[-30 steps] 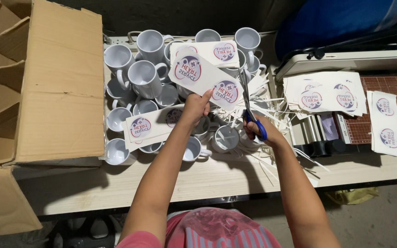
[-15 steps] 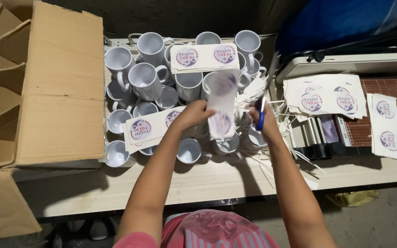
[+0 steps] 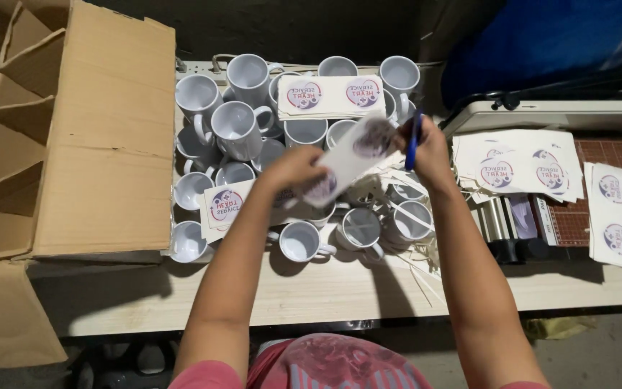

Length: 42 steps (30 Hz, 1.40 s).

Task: Cutting printed labels from a sheet using scissors on a workbench.

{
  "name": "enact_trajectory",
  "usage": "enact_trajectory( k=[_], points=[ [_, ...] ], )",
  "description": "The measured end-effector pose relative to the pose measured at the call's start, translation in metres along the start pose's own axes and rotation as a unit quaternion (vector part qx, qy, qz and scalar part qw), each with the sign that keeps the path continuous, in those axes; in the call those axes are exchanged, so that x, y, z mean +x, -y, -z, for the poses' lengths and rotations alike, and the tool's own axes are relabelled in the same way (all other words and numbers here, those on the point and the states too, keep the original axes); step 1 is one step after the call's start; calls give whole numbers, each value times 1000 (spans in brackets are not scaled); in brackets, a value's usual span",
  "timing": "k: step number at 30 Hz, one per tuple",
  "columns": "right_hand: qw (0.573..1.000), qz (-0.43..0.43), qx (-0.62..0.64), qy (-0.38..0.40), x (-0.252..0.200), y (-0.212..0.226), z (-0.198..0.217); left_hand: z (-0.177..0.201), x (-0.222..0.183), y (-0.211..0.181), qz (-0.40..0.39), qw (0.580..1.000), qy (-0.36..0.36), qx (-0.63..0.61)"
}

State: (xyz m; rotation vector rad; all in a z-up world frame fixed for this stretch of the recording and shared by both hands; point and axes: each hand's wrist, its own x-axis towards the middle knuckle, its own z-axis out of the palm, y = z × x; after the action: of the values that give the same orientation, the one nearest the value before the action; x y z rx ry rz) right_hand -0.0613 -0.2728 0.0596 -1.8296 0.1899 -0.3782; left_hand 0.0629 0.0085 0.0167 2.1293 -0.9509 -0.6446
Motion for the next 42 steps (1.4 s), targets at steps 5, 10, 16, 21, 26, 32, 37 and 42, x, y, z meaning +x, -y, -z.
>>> enact_trajectory(
  k=[5, 10, 16, 21, 26, 32, 37, 42],
  points=[
    [977, -14, 176, -120, 39, -11, -14, 33, 16, 33, -5, 940, -197, -277],
    [953, -46, 209, -217, 79, -35, -42, 45, 69, 53, 16, 868, -356, -346],
    [961, 41, -133, -238, 89, -33, -64, 41, 96, 61, 62, 858, -506, -58],
    [935, 81, -285, -196, 93, -47, -63, 35, 82, 49, 103, 852, -508, 69],
    [921, 87, -316, -211, 90, -32, -69, 27, 81, 35, 112, 855, -492, 119],
    [918, 166, -303, -194, 90, -28, -85, 6, 90, 12, 123, 876, -417, 209],
    [939, 111, -280, -165, 90, -28, -88, -7, 98, 29, 111, 877, -408, 227],
    [938, 94, -292, -161, 91, -32, -87, -10, 101, 32, 111, 862, -428, 250]
  ],
)
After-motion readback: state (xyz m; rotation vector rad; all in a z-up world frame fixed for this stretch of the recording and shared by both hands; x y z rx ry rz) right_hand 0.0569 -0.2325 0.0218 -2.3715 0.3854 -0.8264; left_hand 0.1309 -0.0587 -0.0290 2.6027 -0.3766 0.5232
